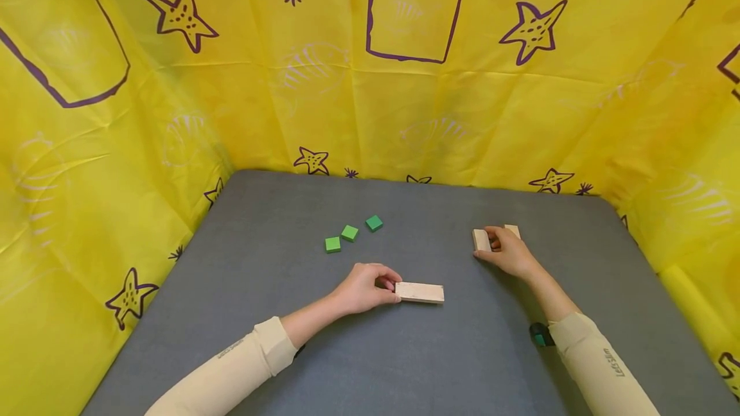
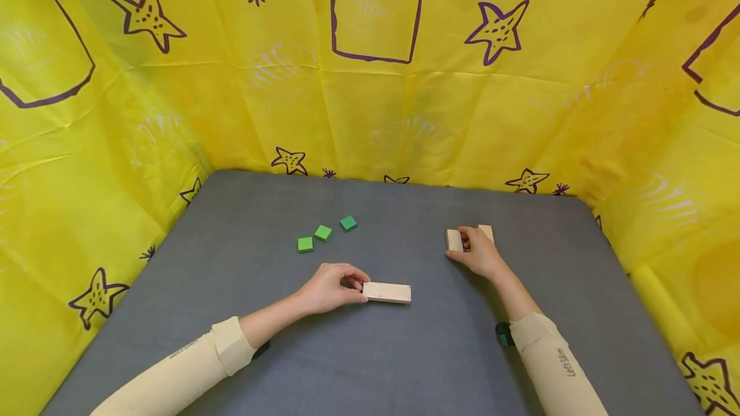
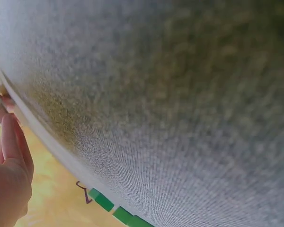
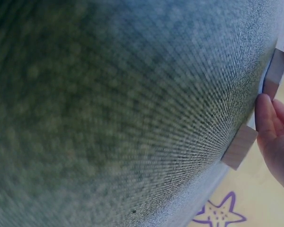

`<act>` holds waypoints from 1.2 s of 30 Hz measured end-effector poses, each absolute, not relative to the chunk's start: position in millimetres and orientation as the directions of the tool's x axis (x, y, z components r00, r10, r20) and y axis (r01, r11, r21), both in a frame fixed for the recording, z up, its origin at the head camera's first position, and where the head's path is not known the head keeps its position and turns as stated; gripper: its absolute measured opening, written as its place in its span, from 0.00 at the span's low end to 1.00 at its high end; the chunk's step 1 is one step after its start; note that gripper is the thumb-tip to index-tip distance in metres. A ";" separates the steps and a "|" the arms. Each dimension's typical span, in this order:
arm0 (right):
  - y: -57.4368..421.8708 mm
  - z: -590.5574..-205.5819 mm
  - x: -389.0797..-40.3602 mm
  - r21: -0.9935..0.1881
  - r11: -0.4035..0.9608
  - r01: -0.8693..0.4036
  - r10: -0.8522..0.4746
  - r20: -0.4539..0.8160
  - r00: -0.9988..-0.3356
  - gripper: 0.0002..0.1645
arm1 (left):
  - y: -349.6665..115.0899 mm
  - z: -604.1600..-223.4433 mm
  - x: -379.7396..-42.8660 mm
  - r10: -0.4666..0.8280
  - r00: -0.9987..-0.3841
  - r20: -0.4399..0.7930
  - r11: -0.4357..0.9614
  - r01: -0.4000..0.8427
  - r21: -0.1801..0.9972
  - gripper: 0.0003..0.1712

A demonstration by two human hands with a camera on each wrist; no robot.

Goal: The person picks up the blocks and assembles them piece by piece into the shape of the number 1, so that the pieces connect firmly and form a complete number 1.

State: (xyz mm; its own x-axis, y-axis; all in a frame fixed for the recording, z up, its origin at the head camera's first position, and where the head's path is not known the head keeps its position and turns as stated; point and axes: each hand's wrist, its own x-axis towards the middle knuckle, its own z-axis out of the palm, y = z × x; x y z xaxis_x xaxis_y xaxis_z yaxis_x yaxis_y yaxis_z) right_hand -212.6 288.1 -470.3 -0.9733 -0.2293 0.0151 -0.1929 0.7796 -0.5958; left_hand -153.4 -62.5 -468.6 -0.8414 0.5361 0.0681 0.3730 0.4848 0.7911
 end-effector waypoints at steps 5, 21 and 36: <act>287.6 -470.1 -212.6 -0.594 0.781 -0.195 -0.230 0.018 -0.973 0.40 | -64.6 -468.4 -145.4 0.541 -0.839 0.059 0.467 0.358 0.808 0.15; 287.9 -469.6 -212.4 -0.588 0.785 -0.193 -0.232 0.010 -0.973 0.41 | -69.6 -469.4 -121.2 0.555 -0.831 0.050 0.462 0.357 0.812 0.14; 286.4 -466.9 -211.7 -0.598 0.779 -0.187 -0.229 0.007 -0.973 0.40 | -68.6 -477.0 -117.9 0.566 -0.822 0.058 0.465 0.376 0.802 0.15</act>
State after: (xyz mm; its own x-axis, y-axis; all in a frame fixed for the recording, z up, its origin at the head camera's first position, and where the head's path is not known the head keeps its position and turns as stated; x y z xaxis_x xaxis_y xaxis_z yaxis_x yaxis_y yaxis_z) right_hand -211.7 286.4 -466.9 -0.9735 -0.2286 0.0069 -0.1872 0.7794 -0.5978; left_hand -117.9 -68.6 -477.0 -0.8225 0.5659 0.0576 0.3761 0.4649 0.8015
